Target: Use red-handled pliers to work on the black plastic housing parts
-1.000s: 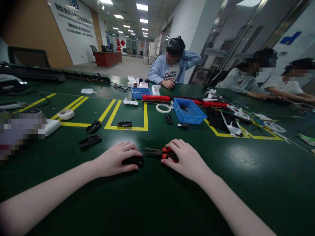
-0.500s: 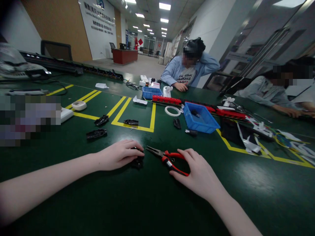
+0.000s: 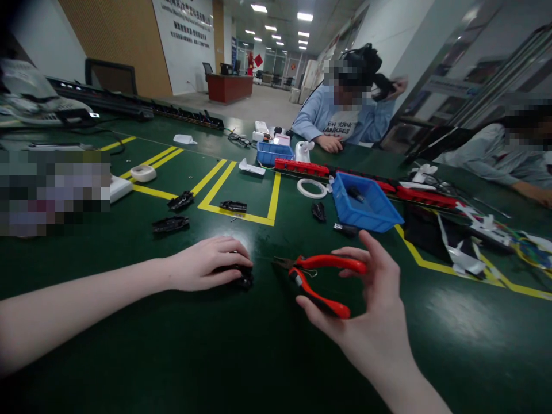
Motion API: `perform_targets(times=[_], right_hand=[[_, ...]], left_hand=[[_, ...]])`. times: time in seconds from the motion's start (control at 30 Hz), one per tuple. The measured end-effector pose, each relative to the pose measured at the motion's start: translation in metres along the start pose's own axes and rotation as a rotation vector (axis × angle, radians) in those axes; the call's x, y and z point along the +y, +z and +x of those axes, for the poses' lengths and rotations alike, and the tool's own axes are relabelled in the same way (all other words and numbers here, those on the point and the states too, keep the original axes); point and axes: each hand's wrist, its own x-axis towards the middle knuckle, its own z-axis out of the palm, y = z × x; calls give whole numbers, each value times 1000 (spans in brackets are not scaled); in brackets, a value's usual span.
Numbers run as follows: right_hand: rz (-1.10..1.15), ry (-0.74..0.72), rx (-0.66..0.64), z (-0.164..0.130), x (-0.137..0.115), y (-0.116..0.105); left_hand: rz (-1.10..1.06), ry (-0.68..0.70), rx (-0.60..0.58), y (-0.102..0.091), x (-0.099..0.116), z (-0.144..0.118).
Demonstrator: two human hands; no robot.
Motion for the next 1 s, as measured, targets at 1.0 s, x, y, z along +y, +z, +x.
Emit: perform_targets(times=[1.0], right_hand=[[657, 569, -180, -52, 8, 14]], left_hand=[[-186, -117, -128, 11, 16, -1]])
